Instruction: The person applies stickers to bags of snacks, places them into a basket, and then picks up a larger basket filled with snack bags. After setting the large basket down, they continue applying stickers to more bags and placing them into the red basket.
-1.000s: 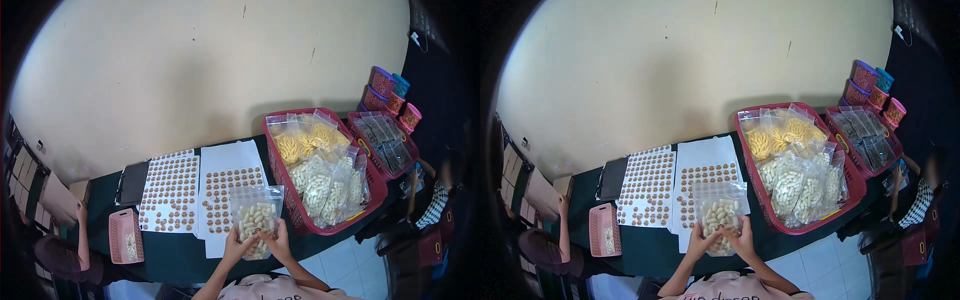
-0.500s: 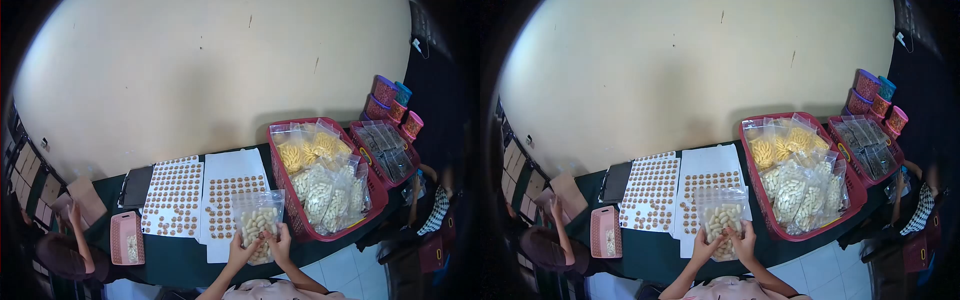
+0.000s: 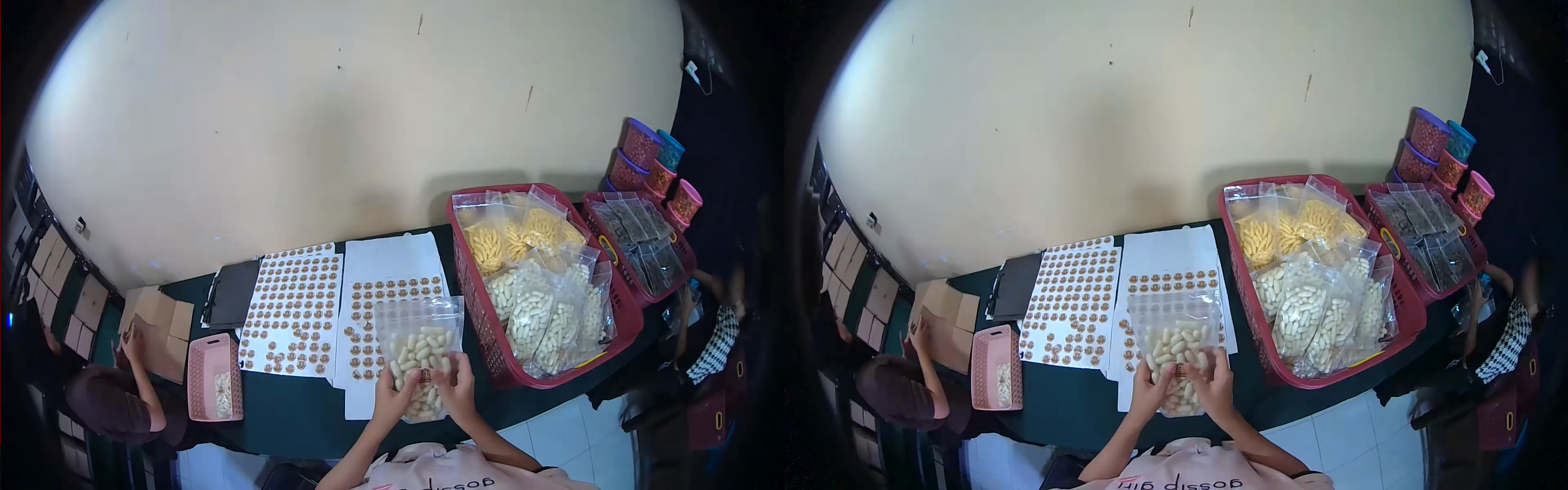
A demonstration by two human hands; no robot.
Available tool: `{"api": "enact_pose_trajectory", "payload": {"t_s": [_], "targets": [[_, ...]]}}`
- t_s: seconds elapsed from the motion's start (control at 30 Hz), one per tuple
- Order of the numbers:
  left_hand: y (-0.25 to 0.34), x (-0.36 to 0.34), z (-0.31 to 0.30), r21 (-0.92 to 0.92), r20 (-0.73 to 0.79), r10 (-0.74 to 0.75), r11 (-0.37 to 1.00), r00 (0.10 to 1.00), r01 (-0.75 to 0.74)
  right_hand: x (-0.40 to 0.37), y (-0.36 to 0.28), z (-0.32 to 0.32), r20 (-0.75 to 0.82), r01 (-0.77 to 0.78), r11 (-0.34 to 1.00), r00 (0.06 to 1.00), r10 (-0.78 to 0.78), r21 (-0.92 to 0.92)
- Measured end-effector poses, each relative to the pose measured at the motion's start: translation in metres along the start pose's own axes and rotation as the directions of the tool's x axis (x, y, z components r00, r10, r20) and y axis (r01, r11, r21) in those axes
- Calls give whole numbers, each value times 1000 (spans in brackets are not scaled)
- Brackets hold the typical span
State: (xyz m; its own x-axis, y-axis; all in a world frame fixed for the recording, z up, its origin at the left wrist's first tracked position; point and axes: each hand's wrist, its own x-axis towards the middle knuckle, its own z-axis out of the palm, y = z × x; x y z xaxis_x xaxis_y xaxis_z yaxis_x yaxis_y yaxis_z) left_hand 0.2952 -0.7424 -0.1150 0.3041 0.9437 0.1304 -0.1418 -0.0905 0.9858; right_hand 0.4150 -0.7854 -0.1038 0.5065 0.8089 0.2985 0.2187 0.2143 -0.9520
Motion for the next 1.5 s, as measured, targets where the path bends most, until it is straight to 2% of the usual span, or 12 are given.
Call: {"api": "enact_pose_trajectory", "payload": {"t_s": [0.1,0.17,0.3,0.37,0.6,0.67,0.87,0.97,1.13,1.2,1.3,1.5], "targets": [[-2,2,-1,36,-28,41,999,999,-40,3,2,4,12,174,979,985,-173,-107],[-3,3,-4,97,16,63,993,998,-64,3,7,2,63,11,999,998,-14,38],[13,6,-12,100,109,2,995,994,-13,3,2,1,64,-16,997,998,12,71],[5,6,-19,103,118,-24,995,993,11,5,-6,-1,161,-244,886,967,195,393],[-34,2,-15,65,-15,-91,994,996,92,7,6,-7,275,-286,919,938,211,271],[-26,2,-12,90,-31,-67,994,997,69,3,10,-6,245,-85,995,967,68,61],[4,3,-12,-186,4,-112,976,994,111,2,-2,-10,371,-170,984,918,140,49],[4,5,-16,-107,9,-118,987,993,119,2,-6,-9,427,-208,970,894,137,124],[15,6,-15,26,158,-30,999,987,26,7,4,-12,356,-213,933,929,101,291],[11,2,-14,81,171,-113,992,979,101,13,10,-17,362,-203,939,928,93,277],[7,0,-4,-198,70,-111,972,991,123,12,8,-16,297,-91,981,954,38,169],[17,-9,-1,-36,174,-82,995,981,89,6,5,-16,149,-23,994,989,7,105]]}}
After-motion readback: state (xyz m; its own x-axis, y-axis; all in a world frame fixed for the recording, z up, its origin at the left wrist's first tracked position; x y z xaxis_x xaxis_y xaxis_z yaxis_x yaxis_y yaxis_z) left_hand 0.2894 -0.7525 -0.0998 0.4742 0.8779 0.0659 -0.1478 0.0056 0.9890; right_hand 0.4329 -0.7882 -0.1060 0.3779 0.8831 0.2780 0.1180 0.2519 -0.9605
